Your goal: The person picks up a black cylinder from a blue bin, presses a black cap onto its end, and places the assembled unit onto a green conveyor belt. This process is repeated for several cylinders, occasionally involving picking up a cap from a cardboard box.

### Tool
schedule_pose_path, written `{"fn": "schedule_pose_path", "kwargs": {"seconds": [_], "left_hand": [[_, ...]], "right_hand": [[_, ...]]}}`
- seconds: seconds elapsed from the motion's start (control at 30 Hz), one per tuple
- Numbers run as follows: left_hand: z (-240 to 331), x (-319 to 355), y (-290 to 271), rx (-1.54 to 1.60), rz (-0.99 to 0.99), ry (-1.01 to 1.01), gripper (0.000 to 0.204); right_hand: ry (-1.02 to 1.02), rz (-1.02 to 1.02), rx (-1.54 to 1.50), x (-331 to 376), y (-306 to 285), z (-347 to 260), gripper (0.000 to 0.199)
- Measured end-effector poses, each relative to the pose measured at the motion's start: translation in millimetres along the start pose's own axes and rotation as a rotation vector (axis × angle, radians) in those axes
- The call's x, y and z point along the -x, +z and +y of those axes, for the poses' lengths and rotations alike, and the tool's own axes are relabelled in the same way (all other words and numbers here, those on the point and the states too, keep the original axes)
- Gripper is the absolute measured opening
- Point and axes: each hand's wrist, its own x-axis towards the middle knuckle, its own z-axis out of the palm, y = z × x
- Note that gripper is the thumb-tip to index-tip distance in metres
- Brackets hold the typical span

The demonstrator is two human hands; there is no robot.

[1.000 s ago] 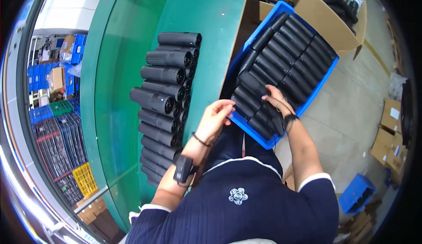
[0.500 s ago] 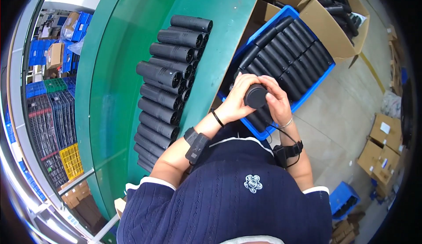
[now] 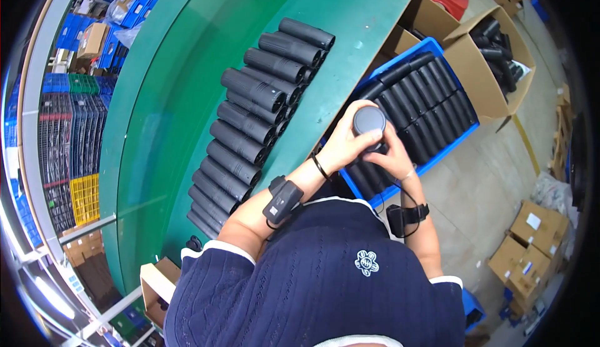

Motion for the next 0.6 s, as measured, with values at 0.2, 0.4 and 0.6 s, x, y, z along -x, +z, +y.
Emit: {"fn": "schedule_pose_path", "kwargs": {"seconds": [0.2, 0.4, 0.6], "left_hand": [[3.9, -11.9, -12.9, 0.150, 0.312, 0.016, 0.027], [23.2, -22.2, -73.8, 0.619, 0.039, -0.352, 0.034], [53.0, -15.3, -94.0, 0.104, 0.470, -0.043, 0.027]], "right_hand": [[-0.010, 0.027, 0.036, -13.3, 35.5, 3.1, 0.088], [-0.007, -0.191, 0.241, -30.3, 42.3, -30.1, 0.081], [0.033, 0.090, 0.129, -74.9, 24.7, -32.2, 0.067]]}}
